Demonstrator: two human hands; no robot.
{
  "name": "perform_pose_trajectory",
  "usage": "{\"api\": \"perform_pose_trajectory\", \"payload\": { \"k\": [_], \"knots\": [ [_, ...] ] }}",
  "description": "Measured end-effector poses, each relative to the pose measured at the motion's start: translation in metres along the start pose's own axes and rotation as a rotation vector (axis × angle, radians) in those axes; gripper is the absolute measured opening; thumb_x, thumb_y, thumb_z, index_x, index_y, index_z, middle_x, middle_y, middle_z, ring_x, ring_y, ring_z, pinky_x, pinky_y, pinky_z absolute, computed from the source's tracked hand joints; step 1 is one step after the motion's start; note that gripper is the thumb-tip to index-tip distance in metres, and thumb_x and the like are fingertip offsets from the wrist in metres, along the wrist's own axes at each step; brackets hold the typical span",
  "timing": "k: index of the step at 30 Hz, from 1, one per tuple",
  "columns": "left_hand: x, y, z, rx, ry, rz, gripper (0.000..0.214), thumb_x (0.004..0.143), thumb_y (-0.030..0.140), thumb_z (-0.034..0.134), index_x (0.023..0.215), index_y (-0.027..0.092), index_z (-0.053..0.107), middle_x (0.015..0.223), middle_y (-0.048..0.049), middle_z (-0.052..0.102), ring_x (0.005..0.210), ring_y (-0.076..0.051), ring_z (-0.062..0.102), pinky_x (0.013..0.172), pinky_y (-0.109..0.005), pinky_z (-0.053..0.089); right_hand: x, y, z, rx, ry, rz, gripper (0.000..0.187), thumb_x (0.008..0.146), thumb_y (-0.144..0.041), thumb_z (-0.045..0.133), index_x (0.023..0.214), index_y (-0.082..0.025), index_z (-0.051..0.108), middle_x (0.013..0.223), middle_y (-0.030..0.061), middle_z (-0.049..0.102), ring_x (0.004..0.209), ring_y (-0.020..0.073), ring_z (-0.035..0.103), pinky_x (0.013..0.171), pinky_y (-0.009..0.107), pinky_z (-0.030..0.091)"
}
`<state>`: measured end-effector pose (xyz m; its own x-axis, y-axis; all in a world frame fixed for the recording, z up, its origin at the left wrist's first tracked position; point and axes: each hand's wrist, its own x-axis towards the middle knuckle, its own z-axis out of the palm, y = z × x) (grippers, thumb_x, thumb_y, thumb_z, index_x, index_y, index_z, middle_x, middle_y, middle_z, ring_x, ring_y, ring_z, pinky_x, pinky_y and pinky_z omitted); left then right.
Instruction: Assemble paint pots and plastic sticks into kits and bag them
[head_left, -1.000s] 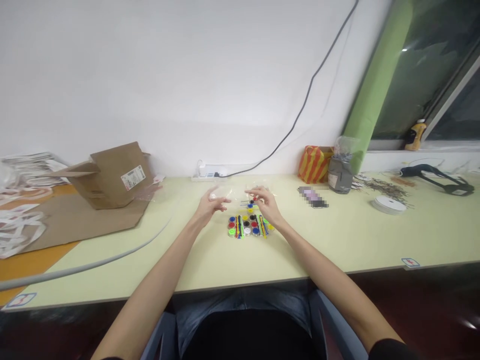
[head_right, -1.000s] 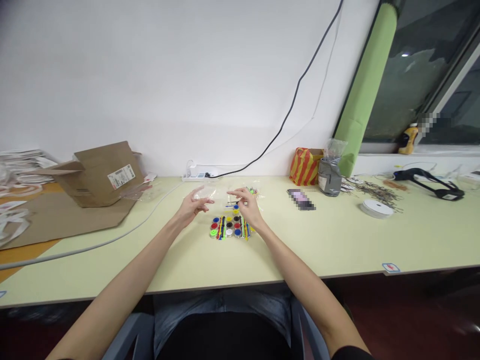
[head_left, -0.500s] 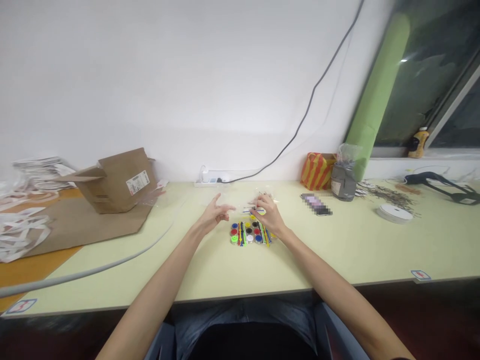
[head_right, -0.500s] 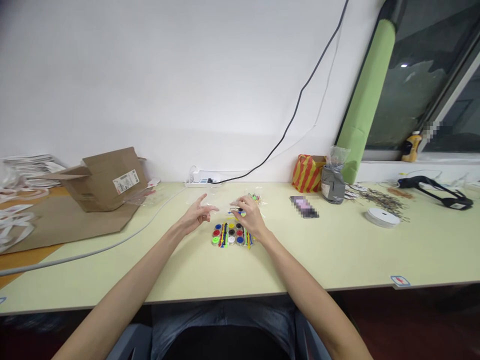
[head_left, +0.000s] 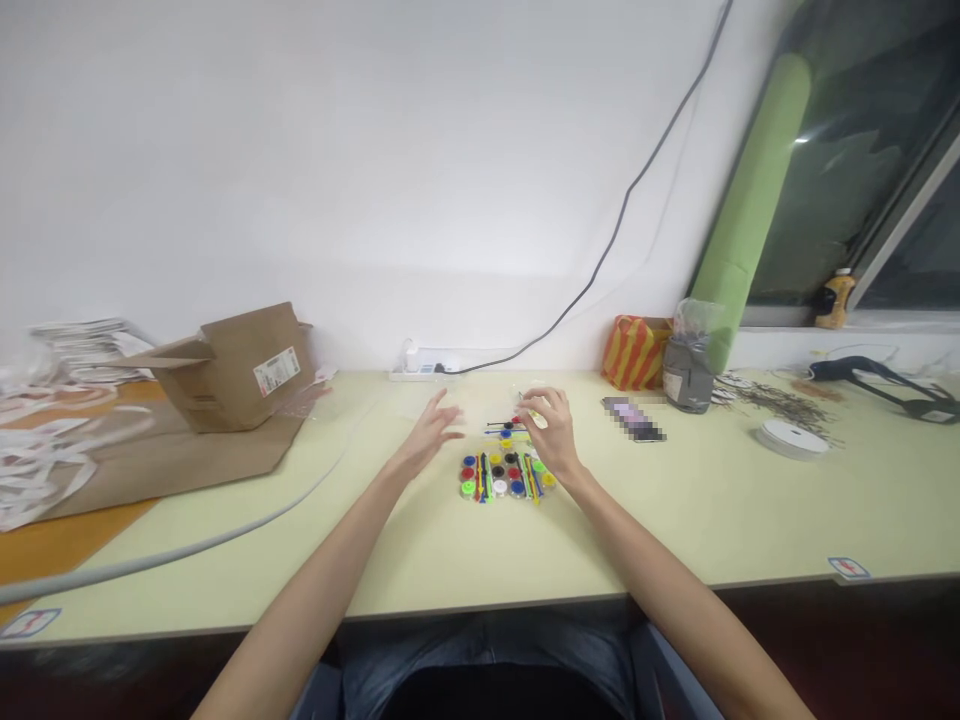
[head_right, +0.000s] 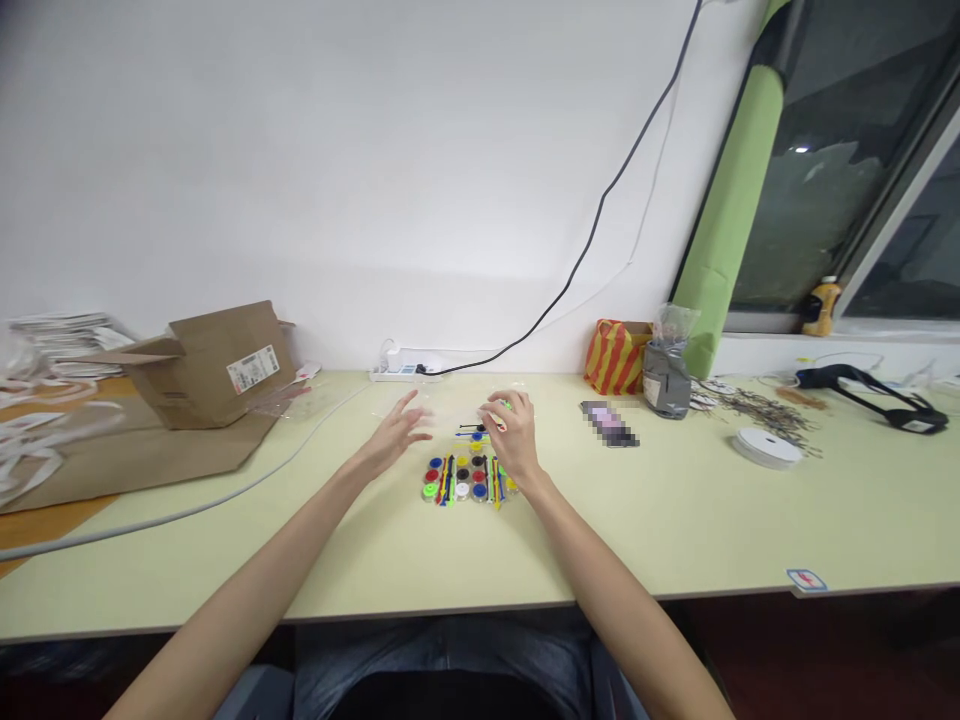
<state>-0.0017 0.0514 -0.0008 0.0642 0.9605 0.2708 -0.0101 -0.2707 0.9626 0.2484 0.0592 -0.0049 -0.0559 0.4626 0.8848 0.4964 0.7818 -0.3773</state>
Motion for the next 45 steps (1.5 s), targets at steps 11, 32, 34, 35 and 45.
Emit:
{"api": "perform_pose_trajectory", "payload": {
  "k": [11, 32, 34, 35, 45],
  "knots": [
    [-0.009, 0.015, 0.020, 0.737, 0.038, 0.698, 0.015, 0.085, 0.035, 0.072, 0.099, 0.030, 0.075, 0.135, -0.0070, 0.062, 0.137, -0.032, 0.044, 0.117, -0.051, 0.023, -0.009, -0.014, 0.014, 0.005, -0.116, 0.007, 0.017, 0.098, -0.032, 0.054, 0.094, -0.029, 0.070, 0.094, 0.0069, 0.064, 0.096, 0.0270, 0.054, 0.090, 0.048, 0.043],
    [-0.003, -0.004, 0.013, 0.976, 0.215, 0.682, 0.014, 0.084, 0.018, 0.072, 0.078, 0.023, 0.061, 0.124, -0.0034, 0.068, 0.125, -0.025, 0.056, 0.102, -0.045, 0.042, -0.016, -0.042, 0.009, 0.185, -0.189, -0.240, 0.030, 0.092, -0.013, 0.050, 0.114, -0.024, 0.069, 0.097, 0.0067, 0.075, 0.086, 0.0186, 0.072, 0.079, 0.033, 0.060],
    [-0.003, -0.005, 0.013, 0.988, 0.199, 0.710, 0.012, 0.086, 0.018, 0.070, 0.079, 0.023, 0.063, 0.123, -0.0029, 0.068, 0.124, -0.025, 0.057, 0.102, -0.045, 0.042, -0.017, -0.041, 0.012, 0.167, -0.196, -0.211, 0.034, 0.093, -0.013, 0.049, 0.118, -0.024, 0.068, 0.106, 0.0075, 0.075, 0.094, 0.0197, 0.073, 0.084, 0.035, 0.060],
    [-0.003, -0.005, 0.014, 0.991, 0.194, 0.727, 0.011, 0.087, 0.018, 0.069, 0.079, 0.023, 0.064, 0.123, -0.0027, 0.069, 0.123, -0.024, 0.057, 0.102, -0.045, 0.042, -0.017, -0.039, 0.014, 0.140, -0.170, -0.173, 0.035, 0.093, -0.012, 0.048, 0.120, -0.024, 0.068, 0.112, 0.0082, 0.075, 0.100, 0.0207, 0.072, 0.089, 0.037, 0.059],
    [-0.003, -0.002, 0.014, 0.993, 0.164, 0.809, 0.011, 0.090, 0.018, 0.066, 0.080, 0.023, 0.066, 0.122, -0.0039, 0.069, 0.121, -0.024, 0.058, 0.101, -0.044, 0.044, -0.013, -0.027, 0.014, 0.050, -0.096, -0.076, 0.041, 0.094, -0.012, 0.046, 0.129, -0.027, 0.061, 0.122, 0.0098, 0.065, 0.116, 0.0230, 0.062, 0.098, 0.043, 0.053]
  ]
}}
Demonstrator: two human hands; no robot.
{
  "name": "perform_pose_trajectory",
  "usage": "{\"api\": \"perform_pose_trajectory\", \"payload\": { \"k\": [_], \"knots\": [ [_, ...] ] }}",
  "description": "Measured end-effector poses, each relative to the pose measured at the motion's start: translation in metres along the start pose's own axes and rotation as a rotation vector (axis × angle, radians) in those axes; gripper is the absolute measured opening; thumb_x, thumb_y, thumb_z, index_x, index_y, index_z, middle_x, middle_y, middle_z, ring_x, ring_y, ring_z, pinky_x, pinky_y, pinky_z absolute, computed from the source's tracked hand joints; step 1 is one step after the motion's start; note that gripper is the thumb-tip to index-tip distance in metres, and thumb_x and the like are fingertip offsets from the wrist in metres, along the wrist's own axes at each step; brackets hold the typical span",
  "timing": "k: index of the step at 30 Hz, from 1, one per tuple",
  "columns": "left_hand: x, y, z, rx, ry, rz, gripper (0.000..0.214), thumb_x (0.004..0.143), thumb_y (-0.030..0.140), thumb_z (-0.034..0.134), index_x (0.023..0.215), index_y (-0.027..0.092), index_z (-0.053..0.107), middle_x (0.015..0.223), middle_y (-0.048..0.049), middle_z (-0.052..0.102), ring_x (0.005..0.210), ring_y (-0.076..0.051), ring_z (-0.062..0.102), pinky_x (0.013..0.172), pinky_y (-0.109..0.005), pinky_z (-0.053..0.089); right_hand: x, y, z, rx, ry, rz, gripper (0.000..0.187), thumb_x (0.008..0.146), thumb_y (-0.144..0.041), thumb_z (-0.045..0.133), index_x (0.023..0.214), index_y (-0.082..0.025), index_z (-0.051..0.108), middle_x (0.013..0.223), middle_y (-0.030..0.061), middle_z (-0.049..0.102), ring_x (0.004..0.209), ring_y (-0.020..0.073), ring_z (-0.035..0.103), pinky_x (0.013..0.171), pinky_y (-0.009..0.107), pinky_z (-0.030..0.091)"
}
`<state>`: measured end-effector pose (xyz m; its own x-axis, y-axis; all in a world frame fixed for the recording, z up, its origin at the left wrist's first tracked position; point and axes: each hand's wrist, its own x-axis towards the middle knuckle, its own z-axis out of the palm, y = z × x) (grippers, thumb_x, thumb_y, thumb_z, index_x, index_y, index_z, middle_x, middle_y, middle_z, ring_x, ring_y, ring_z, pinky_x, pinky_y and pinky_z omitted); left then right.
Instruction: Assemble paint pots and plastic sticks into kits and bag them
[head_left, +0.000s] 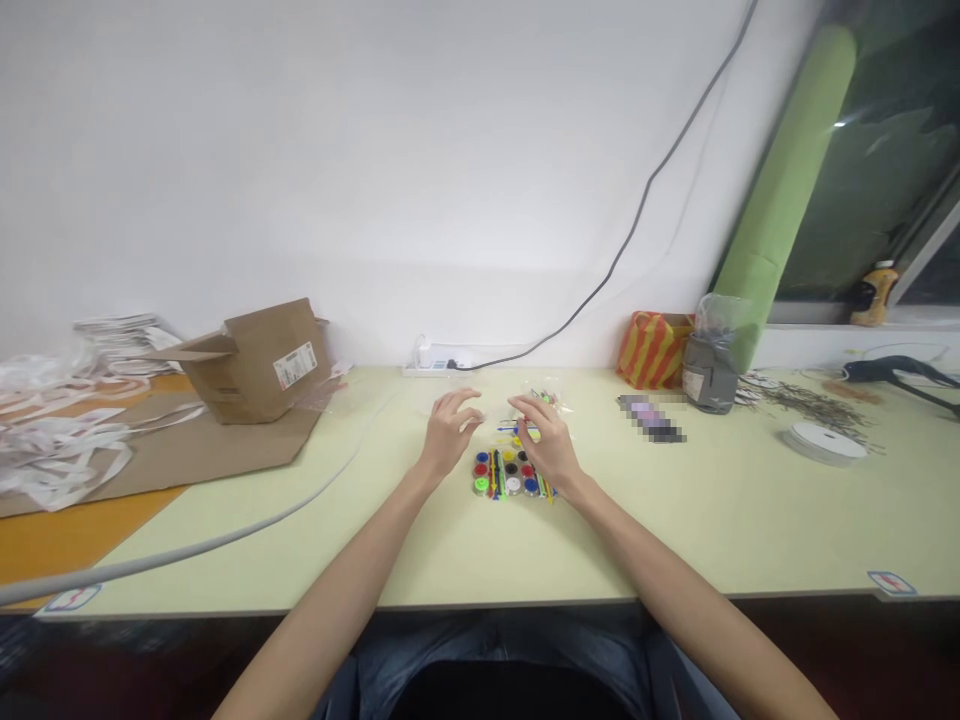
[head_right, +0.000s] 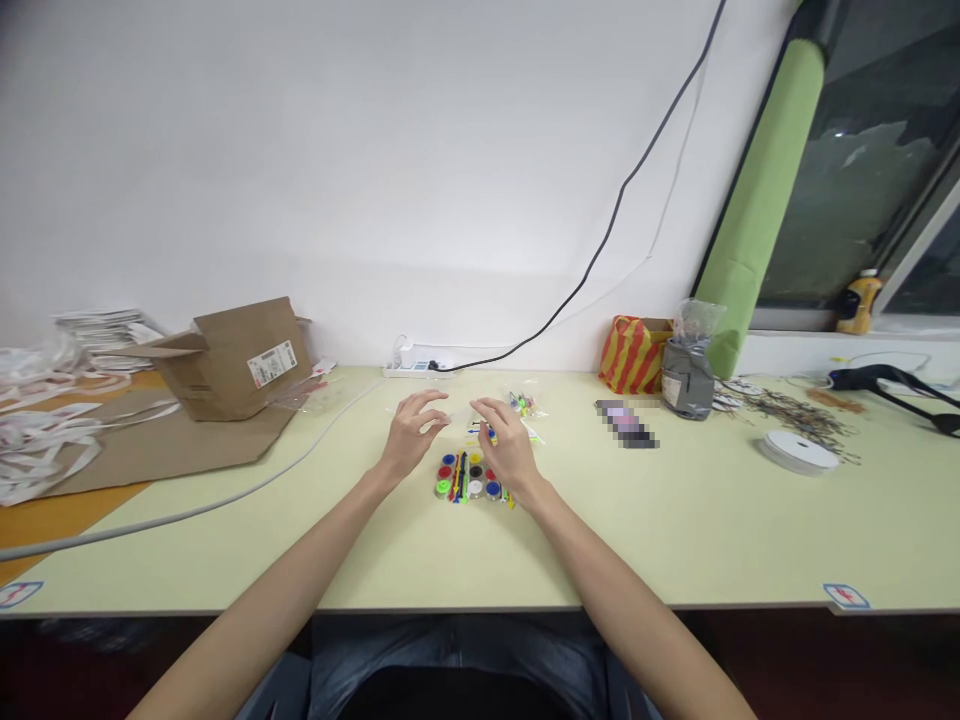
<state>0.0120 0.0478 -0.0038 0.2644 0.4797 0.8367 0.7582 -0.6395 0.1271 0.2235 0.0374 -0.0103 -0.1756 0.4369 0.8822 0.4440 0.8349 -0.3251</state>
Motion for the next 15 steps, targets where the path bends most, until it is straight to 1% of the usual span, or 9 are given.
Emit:
{"api": "perform_pose_trajectory", "payload": {
  "k": [3, 5, 7, 8, 9, 10, 12, 14, 15],
  "knots": [
    [0.001, 0.002, -0.001, -0.021, 0.002, -0.028, 0.013, 0.088, 0.020, 0.069, 0.077, 0.022, 0.062, 0.121, -0.0041, 0.069, 0.120, -0.024, 0.059, 0.100, -0.044, 0.044, 0.001, -0.008, -0.002, 0.000, 0.114, 0.023, 0.022, 0.094, -0.015, 0.050, 0.107, -0.024, 0.066, 0.104, 0.0100, 0.062, 0.097, 0.0217, 0.064, 0.082, 0.037, 0.057],
    [0.002, 0.002, -0.002, -0.039, 0.006, -0.047, 0.016, 0.086, 0.019, 0.071, 0.076, 0.022, 0.059, 0.119, -0.0044, 0.070, 0.119, -0.024, 0.059, 0.099, -0.044, 0.044, 0.002, -0.011, -0.005, 0.011, 0.158, 0.026, 0.012, 0.093, -0.017, 0.054, 0.092, -0.023, 0.064, 0.088, 0.0063, 0.060, 0.082, 0.0198, 0.063, 0.073, 0.035, 0.055],
    [0.002, 0.002, -0.002, -0.054, 0.015, -0.054, 0.018, 0.085, 0.020, 0.073, 0.076, 0.022, 0.057, 0.118, -0.0046, 0.070, 0.118, -0.024, 0.060, 0.099, -0.044, 0.044, 0.002, -0.011, -0.007, 0.052, 0.111, -0.004, 0.009, 0.092, -0.017, 0.056, 0.086, -0.023, 0.062, 0.077, 0.0024, 0.060, 0.072, 0.0178, 0.062, 0.070, 0.034, 0.055],
    [0.002, 0.002, -0.002, -0.060, 0.019, -0.054, 0.019, 0.085, 0.020, 0.072, 0.075, 0.022, 0.057, 0.117, -0.0046, 0.070, 0.117, -0.024, 0.060, 0.098, -0.044, 0.044, 0.001, -0.010, -0.007, 0.076, 0.067, -0.024, 0.009, 0.092, -0.018, 0.057, 0.087, -0.023, 0.062, 0.076, 0.0015, 0.062, 0.070, 0.0172, 0.062, 0.072, 0.034, 0.055],
    [0.002, 0.002, -0.002, -0.065, 0.021, -0.054, 0.019, 0.085, 0.020, 0.072, 0.075, 0.022, 0.056, 0.117, -0.0047, 0.070, 0.116, -0.024, 0.061, 0.098, -0.044, 0.045, 0.001, -0.009, -0.006, 0.093, 0.023, -0.039, 0.009, 0.092, -0.018, 0.057, 0.090, -0.023, 0.064, 0.077, 0.0016, 0.066, 0.071, 0.0174, 0.065, 0.076, 0.035, 0.056],
    [0.002, 0.002, -0.002, -0.070, 0.021, -0.055, 0.019, 0.086, 0.020, 0.072, 0.075, 0.022, 0.056, 0.116, -0.0048, 0.070, 0.115, -0.024, 0.061, 0.097, -0.044, 0.045, 0.001, -0.007, -0.005, 0.100, -0.012, -0.046, 0.011, 0.093, -0.019, 0.057, 0.096, -0.024, 0.066, 0.084, 0.0029, 0.070, 0.077, 0.0184, 0.068, 0.082, 0.036, 0.057],
    [0.003, 0.002, -0.002, -0.076, 0.018, -0.060, 0.019, 0.086, 0.020, 0.071, 0.075, 0.022, 0.056, 0.116, -0.0051, 0.070, 0.114, -0.024, 0.061, 0.097, -0.044, 0.045, 0.000, -0.003, -0.001, 0.087, -0.046, -0.032, 0.023, 0.094, -0.021, 0.056, 0.114, -0.025, 0.067, 0.107, 0.0067, 0.073, 0.099, 0.0214, 0.069, 0.094, 0.040, 0.055],
    [0.003, 0.003, -0.003, -0.082, 0.012, -0.064, 0.019, 0.086, 0.020, 0.071, 0.075, 0.022, 0.055, 0.116, -0.0055, 0.070, 0.114, -0.024, 0.061, 0.097, -0.044, 0.046, -0.002, 0.003, 0.002, 0.063, -0.050, 0.003, 0.038, 0.094, -0.021, 0.056, 0.132, -0.027, 0.061, 0.128, 0.0085, 0.067, 0.118, 0.0231, 0.064, 0.102, 0.043, 0.052],
    [0.003, 0.003, -0.003, -0.086, 0.006, -0.064, 0.019, 0.086, 0.020, 0.071, 0.075, 0.022, 0.055, 0.115, -0.0057, 0.070, 0.115, -0.025, 0.061, 0.097, -0.044, 0.046, -0.002, 0.005, 0.003, 0.054, -0.051, 0.021, 0.044, 0.094, -0.021, 0.055, 0.137, -0.027, 0.057, 0.134, 0.0087, 0.064, 0.123, 0.0234, 0.061, 0.104, 0.043, 0.051]
  ]
}}
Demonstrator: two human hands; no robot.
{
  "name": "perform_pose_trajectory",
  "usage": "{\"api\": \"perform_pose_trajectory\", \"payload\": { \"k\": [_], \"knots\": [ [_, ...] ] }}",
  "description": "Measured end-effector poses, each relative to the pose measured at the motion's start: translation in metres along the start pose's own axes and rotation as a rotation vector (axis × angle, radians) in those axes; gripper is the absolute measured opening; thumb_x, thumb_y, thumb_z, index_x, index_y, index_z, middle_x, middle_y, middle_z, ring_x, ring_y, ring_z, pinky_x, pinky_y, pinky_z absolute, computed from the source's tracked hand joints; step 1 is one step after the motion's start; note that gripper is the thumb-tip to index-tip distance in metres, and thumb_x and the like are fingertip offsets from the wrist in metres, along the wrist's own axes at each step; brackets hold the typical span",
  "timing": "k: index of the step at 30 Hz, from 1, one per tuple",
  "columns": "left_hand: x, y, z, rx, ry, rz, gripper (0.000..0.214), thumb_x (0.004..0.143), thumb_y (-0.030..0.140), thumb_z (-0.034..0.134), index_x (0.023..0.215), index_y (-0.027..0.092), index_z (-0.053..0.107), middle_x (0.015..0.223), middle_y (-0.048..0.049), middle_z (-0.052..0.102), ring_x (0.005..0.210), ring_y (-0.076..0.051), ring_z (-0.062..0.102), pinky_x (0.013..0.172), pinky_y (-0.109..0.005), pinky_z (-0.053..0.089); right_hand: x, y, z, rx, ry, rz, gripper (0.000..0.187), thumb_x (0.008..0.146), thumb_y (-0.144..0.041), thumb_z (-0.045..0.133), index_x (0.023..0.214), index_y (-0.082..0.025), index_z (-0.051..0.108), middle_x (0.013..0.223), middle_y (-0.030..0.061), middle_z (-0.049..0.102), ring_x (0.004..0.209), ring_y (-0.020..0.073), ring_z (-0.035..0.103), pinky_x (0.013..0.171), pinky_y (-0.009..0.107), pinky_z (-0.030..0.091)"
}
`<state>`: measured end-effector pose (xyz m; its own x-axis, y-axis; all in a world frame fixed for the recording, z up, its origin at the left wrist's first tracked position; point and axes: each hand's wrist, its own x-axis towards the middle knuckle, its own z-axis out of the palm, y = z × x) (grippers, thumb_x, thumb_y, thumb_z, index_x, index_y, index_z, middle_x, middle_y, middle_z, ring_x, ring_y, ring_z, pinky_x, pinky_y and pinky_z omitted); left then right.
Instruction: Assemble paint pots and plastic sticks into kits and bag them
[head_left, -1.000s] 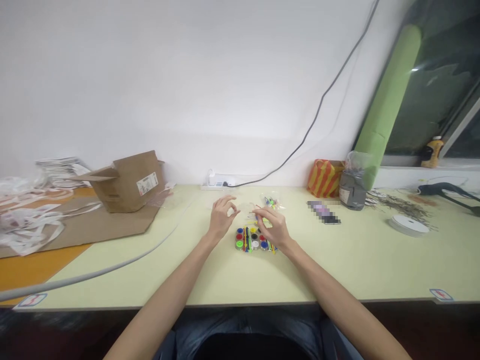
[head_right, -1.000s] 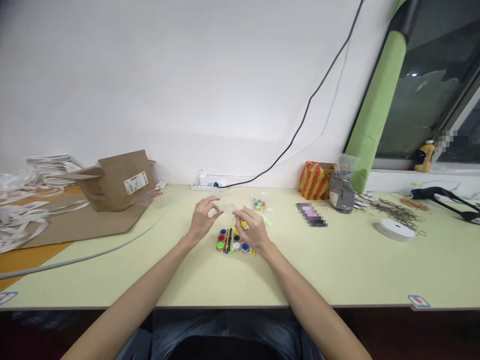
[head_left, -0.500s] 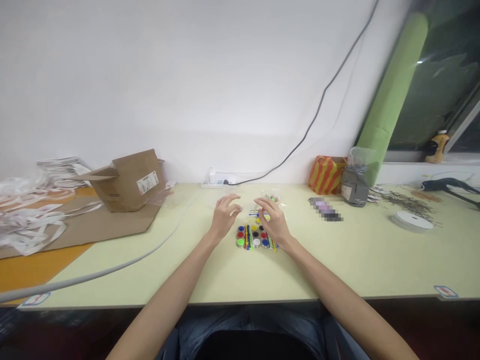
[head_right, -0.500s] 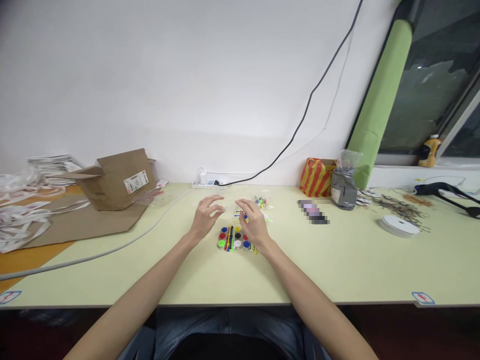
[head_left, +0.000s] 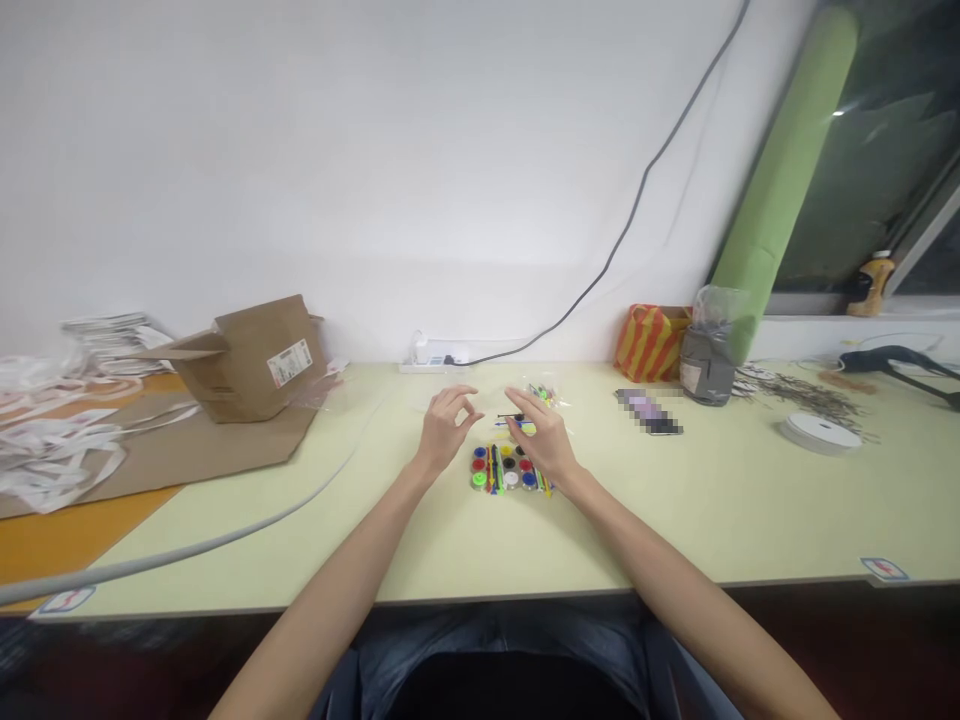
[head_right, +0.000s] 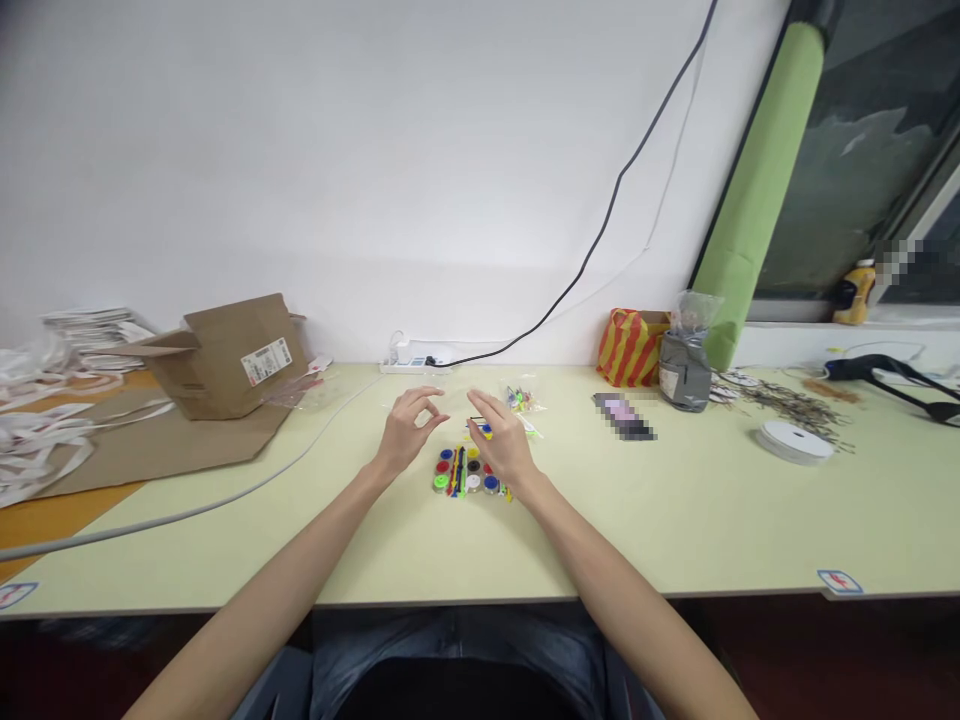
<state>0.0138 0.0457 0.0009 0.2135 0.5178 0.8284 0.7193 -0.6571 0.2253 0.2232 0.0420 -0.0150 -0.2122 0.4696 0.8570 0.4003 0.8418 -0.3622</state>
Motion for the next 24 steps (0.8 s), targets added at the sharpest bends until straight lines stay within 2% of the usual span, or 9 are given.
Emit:
{"api": "perform_pose_trajectory", "payload": {
  "k": [4, 7, 11, 17, 21, 24],
  "knots": [
    [0.0003, 0.0007, 0.0004, -0.015, -0.031, 0.040, 0.019, 0.087, 0.021, 0.070, 0.075, 0.022, 0.055, 0.115, -0.0058, 0.071, 0.115, -0.024, 0.061, 0.096, -0.044, 0.047, -0.0020, 0.0076, 0.0008, -0.026, -0.043, 0.050, 0.050, 0.093, -0.023, 0.058, 0.142, -0.029, 0.053, 0.133, 0.0087, 0.064, 0.122, 0.0252, 0.060, 0.102, 0.045, 0.051],
    [0.0002, 0.0007, 0.0007, -0.012, -0.042, 0.087, 0.017, 0.088, 0.022, 0.069, 0.077, 0.022, 0.056, 0.115, -0.0055, 0.070, 0.116, -0.023, 0.061, 0.097, -0.043, 0.046, -0.0021, 0.0068, 0.0003, -0.047, -0.076, 0.055, 0.044, 0.093, -0.024, 0.061, 0.137, -0.028, 0.058, 0.121, 0.0091, 0.068, 0.114, 0.0268, 0.062, 0.099, 0.047, 0.051],
    [-0.0001, 0.0007, 0.0018, 0.020, -0.064, 0.108, 0.013, 0.091, 0.024, 0.065, 0.079, 0.022, 0.060, 0.116, -0.0053, 0.070, 0.115, -0.023, 0.061, 0.097, -0.043, 0.047, -0.0007, 0.0026, 0.0003, -0.052, -0.075, 0.050, 0.037, 0.092, -0.022, 0.060, 0.129, -0.028, 0.063, 0.112, 0.0091, 0.067, 0.107, 0.0262, 0.062, 0.094, 0.045, 0.053],
    [-0.0017, -0.0022, 0.0073, 0.045, -0.096, 0.117, 0.012, 0.095, 0.020, 0.058, 0.087, 0.024, 0.067, 0.116, -0.0043, 0.071, 0.115, -0.022, 0.061, 0.098, -0.043, 0.046, -0.0005, 0.0042, 0.0027, -0.025, -0.037, 0.060, 0.036, 0.090, -0.016, 0.060, 0.125, -0.026, 0.065, 0.122, 0.0108, 0.062, 0.115, 0.0252, 0.059, 0.100, 0.044, 0.051],
    [-0.0019, -0.0033, 0.0086, 0.050, -0.107, 0.070, 0.012, 0.092, 0.019, 0.061, 0.083, 0.024, 0.066, 0.116, -0.0045, 0.071, 0.115, -0.022, 0.060, 0.098, -0.044, 0.046, 0.0002, 0.0055, 0.0017, -0.023, -0.006, 0.093, 0.044, 0.090, -0.014, 0.057, 0.132, -0.027, 0.060, 0.129, 0.0097, 0.061, 0.123, 0.0250, 0.056, 0.105, 0.046, 0.047],
    [-0.0020, -0.0026, 0.0073, 0.039, -0.095, 0.046, 0.010, 0.091, 0.022, 0.065, 0.081, 0.023, 0.064, 0.114, -0.0043, 0.071, 0.114, -0.022, 0.060, 0.098, -0.043, 0.045, 0.0015, 0.0035, -0.0010, -0.008, -0.031, 0.096, 0.045, 0.091, -0.015, 0.057, 0.133, -0.027, 0.058, 0.131, 0.0091, 0.061, 0.124, 0.0255, 0.055, 0.106, 0.047, 0.045]
  ]
}}
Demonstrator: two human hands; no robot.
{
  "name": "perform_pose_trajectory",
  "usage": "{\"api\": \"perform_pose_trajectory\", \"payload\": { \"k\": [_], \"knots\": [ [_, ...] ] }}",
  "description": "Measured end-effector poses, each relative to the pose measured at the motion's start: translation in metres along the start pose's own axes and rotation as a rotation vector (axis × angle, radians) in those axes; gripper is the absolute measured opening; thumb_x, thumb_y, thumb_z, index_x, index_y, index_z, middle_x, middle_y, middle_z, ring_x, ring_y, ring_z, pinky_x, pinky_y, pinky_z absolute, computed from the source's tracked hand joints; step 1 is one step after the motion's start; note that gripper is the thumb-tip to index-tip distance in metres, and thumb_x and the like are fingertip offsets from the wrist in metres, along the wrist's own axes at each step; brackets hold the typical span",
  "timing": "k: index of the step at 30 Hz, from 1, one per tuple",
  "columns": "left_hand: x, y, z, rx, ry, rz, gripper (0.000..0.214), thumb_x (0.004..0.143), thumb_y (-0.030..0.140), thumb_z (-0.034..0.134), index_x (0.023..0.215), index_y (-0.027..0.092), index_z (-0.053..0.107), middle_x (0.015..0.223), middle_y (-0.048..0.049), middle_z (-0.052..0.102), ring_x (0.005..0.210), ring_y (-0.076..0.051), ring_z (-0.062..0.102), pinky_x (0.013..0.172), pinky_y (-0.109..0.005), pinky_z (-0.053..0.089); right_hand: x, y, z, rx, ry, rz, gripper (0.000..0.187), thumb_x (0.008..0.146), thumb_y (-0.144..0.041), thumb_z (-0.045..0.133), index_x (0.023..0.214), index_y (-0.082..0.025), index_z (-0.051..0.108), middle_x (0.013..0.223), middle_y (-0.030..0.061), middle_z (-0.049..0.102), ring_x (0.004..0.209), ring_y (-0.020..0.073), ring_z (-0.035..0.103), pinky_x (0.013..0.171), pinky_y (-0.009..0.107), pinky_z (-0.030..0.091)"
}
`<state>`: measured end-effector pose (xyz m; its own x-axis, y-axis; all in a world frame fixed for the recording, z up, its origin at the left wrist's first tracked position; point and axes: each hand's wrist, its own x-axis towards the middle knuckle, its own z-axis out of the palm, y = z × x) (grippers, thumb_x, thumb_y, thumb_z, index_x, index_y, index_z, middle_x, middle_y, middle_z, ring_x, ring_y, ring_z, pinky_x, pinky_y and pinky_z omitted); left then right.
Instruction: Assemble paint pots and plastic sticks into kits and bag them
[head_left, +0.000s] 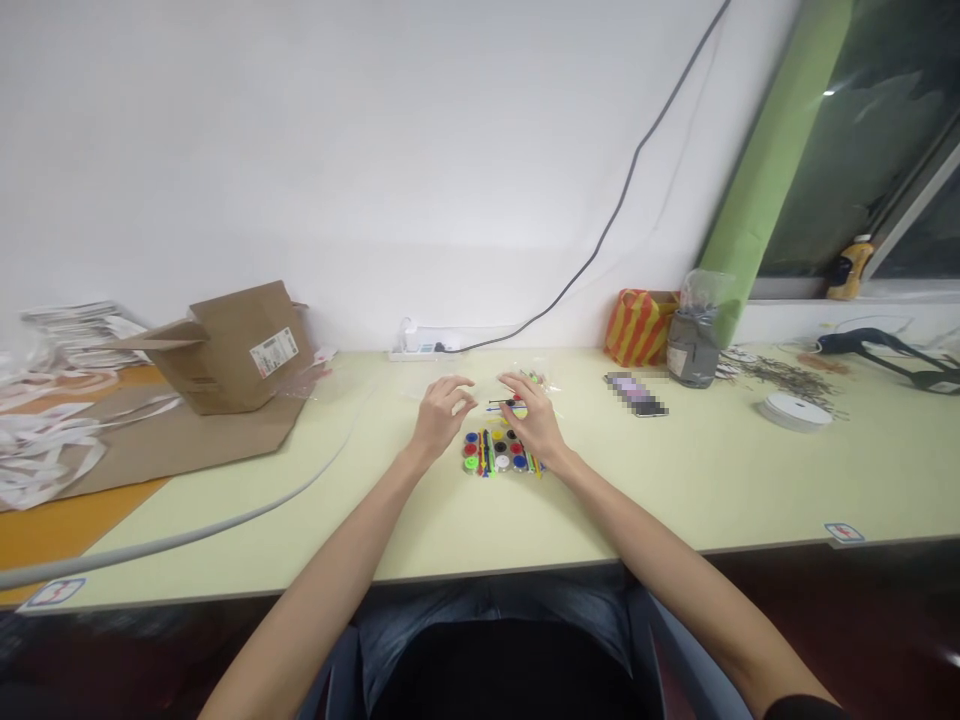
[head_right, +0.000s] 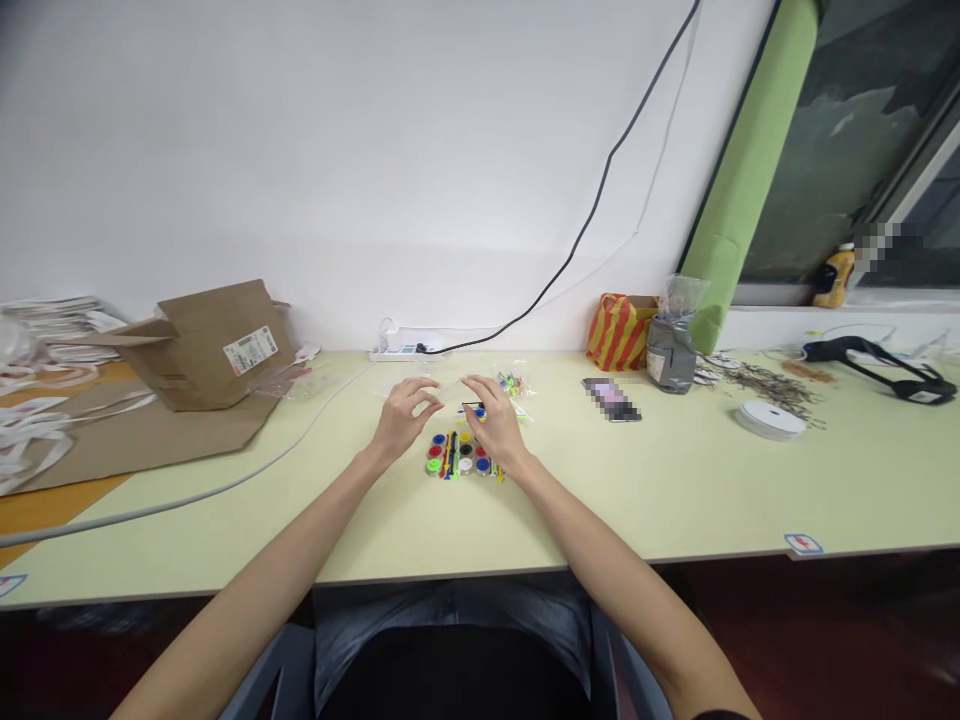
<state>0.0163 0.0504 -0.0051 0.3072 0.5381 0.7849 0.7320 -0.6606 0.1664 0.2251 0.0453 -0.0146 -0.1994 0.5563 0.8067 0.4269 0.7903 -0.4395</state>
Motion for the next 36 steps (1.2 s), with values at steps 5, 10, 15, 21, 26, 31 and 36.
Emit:
{"api": "perform_pose_trajectory", "payload": {
  "k": [5, 10, 15, 21, 26, 31, 36],
  "knots": [
    [-0.001, 0.001, -0.002, -0.014, -0.008, -0.001, 0.012, 0.090, 0.026, 0.068, 0.080, 0.023, 0.061, 0.114, -0.0047, 0.070, 0.114, -0.023, 0.060, 0.098, -0.042, 0.044, 0.000, -0.005, 0.000, -0.017, -0.107, -0.064, 0.026, 0.091, -0.018, 0.062, 0.115, -0.024, 0.068, 0.106, 0.0078, 0.069, 0.105, 0.0250, 0.061, 0.096, 0.045, 0.048],
    [0.000, 0.001, -0.001, -0.023, -0.005, 0.015, 0.014, 0.087, 0.025, 0.070, 0.079, 0.022, 0.060, 0.112, -0.0052, 0.070, 0.113, -0.023, 0.061, 0.096, -0.042, 0.045, 0.000, -0.005, 0.002, 0.002, -0.086, -0.089, 0.015, 0.092, -0.019, 0.061, 0.103, -0.023, 0.069, 0.101, 0.0073, 0.069, 0.100, 0.0240, 0.062, 0.092, 0.042, 0.050],
    [0.001, 0.002, -0.001, -0.021, -0.006, -0.002, 0.018, 0.083, 0.024, 0.075, 0.076, 0.022, 0.059, 0.111, -0.0065, 0.071, 0.111, -0.024, 0.062, 0.095, -0.043, 0.046, 0.001, -0.003, -0.002, -0.003, 0.105, -0.013, 0.033, 0.092, -0.018, 0.057, 0.124, -0.025, 0.062, 0.123, 0.0097, 0.063, 0.119, 0.0250, 0.056, 0.104, 0.045, 0.045],
    [0.001, 0.002, 0.000, -0.040, -0.030, -0.028, 0.018, 0.082, 0.025, 0.076, 0.076, 0.022, 0.059, 0.109, -0.0069, 0.071, 0.111, -0.025, 0.062, 0.094, -0.043, 0.047, 0.002, 0.002, -0.003, -0.030, 0.091, 0.002, 0.033, 0.091, -0.018, 0.056, 0.123, -0.025, 0.061, 0.116, 0.0092, 0.064, 0.113, 0.0259, 0.057, 0.102, 0.046, 0.045],
    [0.000, 0.002, 0.001, -0.047, -0.035, -0.017, 0.018, 0.083, 0.025, 0.074, 0.076, 0.022, 0.058, 0.106, -0.0056, 0.071, 0.107, -0.024, 0.063, 0.092, -0.041, 0.047, 0.003, -0.002, -0.004, -0.071, 0.133, 0.005, 0.011, 0.089, -0.017, 0.058, 0.094, -0.023, 0.066, 0.098, 0.0075, 0.063, 0.099, 0.0253, 0.058, 0.091, 0.043, 0.047],
    [0.000, 0.001, 0.001, -0.023, -0.026, 0.000, 0.013, 0.087, 0.024, 0.069, 0.080, 0.022, 0.059, 0.105, -0.0045, 0.071, 0.105, -0.023, 0.063, 0.092, -0.040, 0.046, 0.004, -0.010, -0.008, 0.010, 0.027, -0.061, 0.012, 0.089, -0.013, 0.054, 0.086, -0.022, 0.061, 0.086, 0.0049, 0.063, 0.088, 0.0225, 0.058, 0.082, 0.039, 0.048],
    [-0.001, -0.001, 0.001, -0.001, -0.028, -0.022, 0.006, 0.092, 0.021, 0.059, 0.088, 0.023, 0.063, 0.106, -0.0053, 0.070, 0.106, -0.022, 0.062, 0.093, -0.040, 0.046, 0.002, -0.008, -0.006, 0.033, -0.027, -0.090, 0.016, 0.089, -0.012, 0.055, 0.092, -0.022, 0.067, 0.083, 0.0043, 0.057, 0.084, 0.0205, 0.057, 0.079, 0.037, 0.050]
  ]
}}
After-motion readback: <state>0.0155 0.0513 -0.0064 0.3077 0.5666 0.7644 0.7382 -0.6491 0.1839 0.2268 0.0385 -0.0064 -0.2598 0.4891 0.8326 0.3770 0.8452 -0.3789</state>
